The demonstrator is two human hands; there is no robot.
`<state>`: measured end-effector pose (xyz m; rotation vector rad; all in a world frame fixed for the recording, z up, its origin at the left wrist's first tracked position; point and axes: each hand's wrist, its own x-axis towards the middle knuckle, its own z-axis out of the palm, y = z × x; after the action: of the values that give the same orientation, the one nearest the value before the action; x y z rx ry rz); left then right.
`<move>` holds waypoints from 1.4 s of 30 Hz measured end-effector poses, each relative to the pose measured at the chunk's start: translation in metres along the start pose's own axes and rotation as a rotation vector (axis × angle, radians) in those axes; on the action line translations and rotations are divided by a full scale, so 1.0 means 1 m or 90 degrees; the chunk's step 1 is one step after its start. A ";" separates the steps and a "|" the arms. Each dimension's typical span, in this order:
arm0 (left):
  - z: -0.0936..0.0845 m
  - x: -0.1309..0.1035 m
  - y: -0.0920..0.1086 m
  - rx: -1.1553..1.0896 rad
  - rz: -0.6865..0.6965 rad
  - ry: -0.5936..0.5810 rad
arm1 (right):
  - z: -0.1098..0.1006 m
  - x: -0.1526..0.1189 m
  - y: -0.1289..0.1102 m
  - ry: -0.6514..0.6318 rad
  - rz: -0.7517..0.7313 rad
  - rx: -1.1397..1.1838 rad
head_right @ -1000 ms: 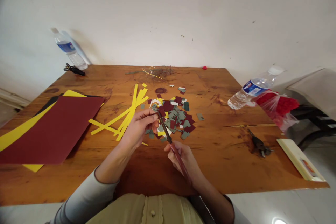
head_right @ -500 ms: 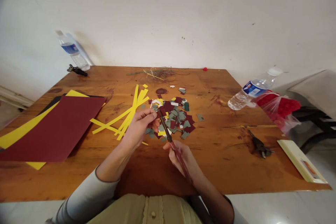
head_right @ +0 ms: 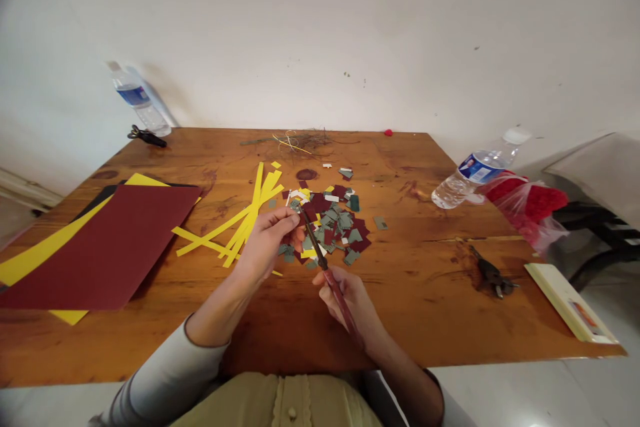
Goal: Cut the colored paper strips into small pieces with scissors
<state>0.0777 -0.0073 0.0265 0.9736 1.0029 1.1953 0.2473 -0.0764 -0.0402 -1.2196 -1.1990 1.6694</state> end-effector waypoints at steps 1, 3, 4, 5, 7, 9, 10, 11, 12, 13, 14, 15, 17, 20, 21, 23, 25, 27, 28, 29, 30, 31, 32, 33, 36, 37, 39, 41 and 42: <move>0.000 0.000 0.000 -0.005 -0.003 -0.002 | 0.001 0.000 0.000 0.006 0.005 0.002; 0.000 0.000 0.001 -0.012 -0.014 -0.003 | 0.003 0.001 0.000 0.016 0.011 0.011; 0.000 0.000 0.001 -0.014 -0.020 -0.002 | 0.004 0.002 0.001 0.020 0.013 0.015; 0.000 0.000 0.001 -0.017 -0.026 0.000 | 0.004 0.002 0.001 0.024 0.013 0.016; 0.000 0.000 0.001 -0.025 -0.032 0.001 | 0.003 0.003 0.003 0.026 0.005 0.005; 0.000 0.001 0.001 -0.034 -0.030 0.000 | 0.002 0.003 0.004 0.010 -0.022 -0.021; 0.000 0.001 0.001 -0.035 -0.026 0.000 | 0.001 0.003 0.005 0.000 -0.042 -0.037; 0.000 0.001 0.000 -0.036 -0.022 0.000 | 0.000 0.003 0.005 -0.008 -0.063 -0.052; 0.000 0.001 -0.001 -0.035 -0.017 0.002 | 0.000 0.002 0.005 -0.012 -0.081 -0.065; 0.000 0.002 -0.001 -0.032 -0.012 0.003 | -0.001 0.002 0.005 -0.012 -0.094 -0.073; 0.000 0.002 -0.002 -0.028 -0.006 0.002 | -0.001 0.001 0.004 -0.010 -0.101 -0.078; -0.001 0.002 -0.003 -0.025 -0.001 0.000 | -0.001 0.001 0.003 -0.010 -0.101 -0.081; -0.001 0.001 -0.005 -0.018 0.011 -0.006 | 0.000 0.000 0.002 -0.014 -0.091 -0.081; 0.000 0.000 -0.007 -0.019 0.019 -0.008 | 0.001 -0.001 0.001 -0.005 -0.083 -0.081; 0.000 0.000 -0.007 -0.019 0.019 -0.007 | 0.001 -0.001 0.002 -0.001 -0.082 -0.076; 0.001 -0.001 -0.008 -0.019 0.016 -0.006 | 0.002 0.000 0.003 0.004 -0.075 -0.062; 0.001 -0.001 -0.008 -0.019 0.012 -0.005 | 0.003 0.001 0.005 0.007 -0.062 -0.046; 0.002 -0.001 -0.008 -0.024 0.005 -0.003 | 0.004 0.002 0.007 0.015 -0.047 -0.042; 0.002 0.000 -0.008 -0.029 0.001 -0.003 | 0.004 0.003 0.007 0.019 -0.040 -0.041; 0.002 0.000 -0.008 -0.034 -0.003 -0.004 | 0.005 0.003 0.007 0.022 -0.035 -0.041; 0.002 0.000 -0.008 -0.038 -0.005 -0.005 | 0.005 0.003 0.007 0.026 -0.031 -0.040; 0.002 0.000 -0.008 -0.041 -0.006 -0.007 | 0.005 0.003 0.007 0.029 -0.026 -0.041; 0.001 0.001 -0.008 -0.043 -0.007 -0.008 | 0.006 0.003 0.006 0.032 -0.019 -0.042; 0.001 0.001 -0.009 -0.044 -0.006 -0.007 | 0.006 0.002 0.005 0.035 -0.012 -0.045; 0.001 0.002 -0.010 -0.035 0.001 0.001 | 0.007 0.000 0.002 0.038 -0.014 -0.074; 0.000 0.002 -0.010 -0.027 0.006 0.006 | 0.007 -0.001 0.001 0.036 -0.024 -0.086; -0.001 0.002 -0.011 -0.005 0.020 0.011 | 0.006 -0.002 0.000 0.032 -0.045 -0.098; -0.002 0.001 -0.011 0.014 0.033 0.013 | 0.006 -0.001 0.000 0.031 -0.051 -0.093; -0.002 0.001 -0.011 0.019 0.038 0.012 | 0.006 -0.001 0.000 0.030 -0.044 -0.082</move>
<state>0.0789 -0.0073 0.0154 1.0233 1.0152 1.2436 0.2414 -0.0788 -0.0396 -1.2736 -1.3220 1.5251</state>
